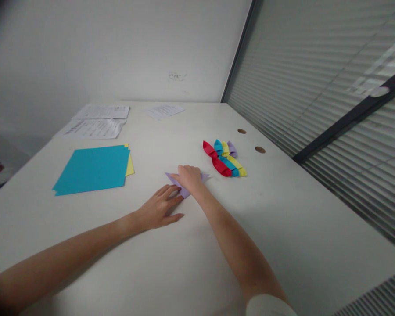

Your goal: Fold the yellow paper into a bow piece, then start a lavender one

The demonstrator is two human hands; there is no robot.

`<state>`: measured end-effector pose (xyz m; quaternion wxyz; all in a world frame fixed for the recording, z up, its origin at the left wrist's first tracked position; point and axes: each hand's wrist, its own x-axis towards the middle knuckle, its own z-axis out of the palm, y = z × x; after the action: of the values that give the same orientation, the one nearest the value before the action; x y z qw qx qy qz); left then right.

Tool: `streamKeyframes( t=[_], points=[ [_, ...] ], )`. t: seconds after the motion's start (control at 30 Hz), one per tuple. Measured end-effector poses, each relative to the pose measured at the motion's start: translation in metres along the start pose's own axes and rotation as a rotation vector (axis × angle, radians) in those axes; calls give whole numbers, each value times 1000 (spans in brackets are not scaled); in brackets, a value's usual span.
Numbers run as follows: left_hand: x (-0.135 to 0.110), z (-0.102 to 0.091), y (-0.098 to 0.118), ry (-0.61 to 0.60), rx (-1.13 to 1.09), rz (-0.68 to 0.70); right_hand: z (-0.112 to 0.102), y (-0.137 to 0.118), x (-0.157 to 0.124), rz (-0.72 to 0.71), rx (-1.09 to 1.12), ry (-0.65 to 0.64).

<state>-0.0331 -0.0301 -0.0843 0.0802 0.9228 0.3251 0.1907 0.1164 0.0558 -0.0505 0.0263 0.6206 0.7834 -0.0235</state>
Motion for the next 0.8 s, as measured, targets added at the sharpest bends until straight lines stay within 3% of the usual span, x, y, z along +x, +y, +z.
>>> streamKeyframes(
  t=[0.8],
  points=[
    [-3,7,0,25,58,-58,6,2,3,-13,8,8]
  ],
)
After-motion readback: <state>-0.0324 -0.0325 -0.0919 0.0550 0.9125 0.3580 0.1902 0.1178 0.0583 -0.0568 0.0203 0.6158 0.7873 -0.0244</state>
